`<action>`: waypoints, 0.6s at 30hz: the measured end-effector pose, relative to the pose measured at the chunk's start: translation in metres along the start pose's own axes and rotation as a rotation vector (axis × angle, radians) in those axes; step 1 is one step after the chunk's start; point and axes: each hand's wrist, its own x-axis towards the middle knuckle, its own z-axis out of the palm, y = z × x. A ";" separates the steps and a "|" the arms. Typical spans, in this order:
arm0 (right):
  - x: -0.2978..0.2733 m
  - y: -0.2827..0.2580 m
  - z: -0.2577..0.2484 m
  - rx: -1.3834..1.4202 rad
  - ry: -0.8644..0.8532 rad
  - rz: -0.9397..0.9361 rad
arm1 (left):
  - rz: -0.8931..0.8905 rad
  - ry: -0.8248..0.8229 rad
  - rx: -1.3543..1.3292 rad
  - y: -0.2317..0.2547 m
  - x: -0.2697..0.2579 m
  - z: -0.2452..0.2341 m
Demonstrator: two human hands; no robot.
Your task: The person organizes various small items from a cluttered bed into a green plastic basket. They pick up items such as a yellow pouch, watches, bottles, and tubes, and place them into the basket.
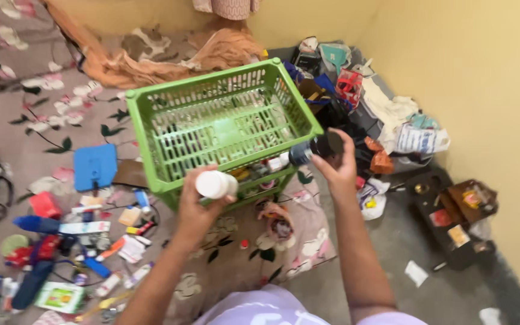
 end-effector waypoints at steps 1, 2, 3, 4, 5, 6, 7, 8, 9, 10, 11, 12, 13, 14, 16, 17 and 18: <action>0.020 0.007 -0.006 -0.010 -0.032 -0.025 | -0.017 0.020 0.063 0.000 0.009 0.004; 0.041 0.016 -0.009 -0.008 -0.062 -0.059 | 0.035 0.060 0.137 0.000 0.021 0.008; 0.069 0.024 -0.016 -0.099 -0.070 -0.064 | 0.086 0.100 0.212 -0.001 0.031 0.013; 0.089 0.032 -0.024 -0.196 -0.074 -0.043 | 0.109 0.129 0.286 -0.002 0.031 0.022; 0.110 0.044 -0.028 -0.252 -0.128 -0.030 | 0.068 0.136 0.268 -0.004 0.031 0.031; 0.138 0.056 -0.027 -0.302 -0.182 -0.040 | 0.048 0.149 0.252 -0.006 0.041 0.034; 0.157 0.068 -0.025 -0.434 -0.214 -0.060 | 0.028 0.162 0.235 -0.007 0.046 0.038; 0.178 0.081 -0.020 -0.565 -0.244 -0.093 | 0.032 0.190 0.216 -0.008 0.053 0.043; 0.202 0.096 -0.010 -0.572 -0.242 -0.076 | 0.036 0.218 0.196 -0.009 0.059 0.047; 0.221 0.113 0.001 -0.585 -0.247 -0.053 | 0.032 0.249 0.171 -0.011 0.062 0.052; 0.237 0.129 0.008 -0.599 -0.252 -0.030 | 0.001 0.258 0.182 -0.013 0.064 0.054; 0.251 0.144 0.013 -0.644 -0.283 -0.101 | -0.027 0.266 0.195 -0.015 0.068 0.054; 0.263 0.158 0.018 -0.688 -0.313 -0.173 | -0.056 0.274 0.208 -0.018 0.072 0.054; 0.270 0.171 0.023 -0.725 -0.338 -0.244 | -0.070 0.278 0.247 -0.020 0.076 0.055; 0.274 0.194 0.028 -0.812 -0.417 -0.262 | -0.102 0.280 0.322 -0.027 0.086 0.060; 0.274 0.203 0.030 -0.856 -0.455 -0.270 | -0.097 0.273 0.374 -0.033 0.093 0.061; 0.271 0.209 0.030 -0.901 -0.455 -0.262 | -0.092 0.259 0.422 -0.040 0.102 0.062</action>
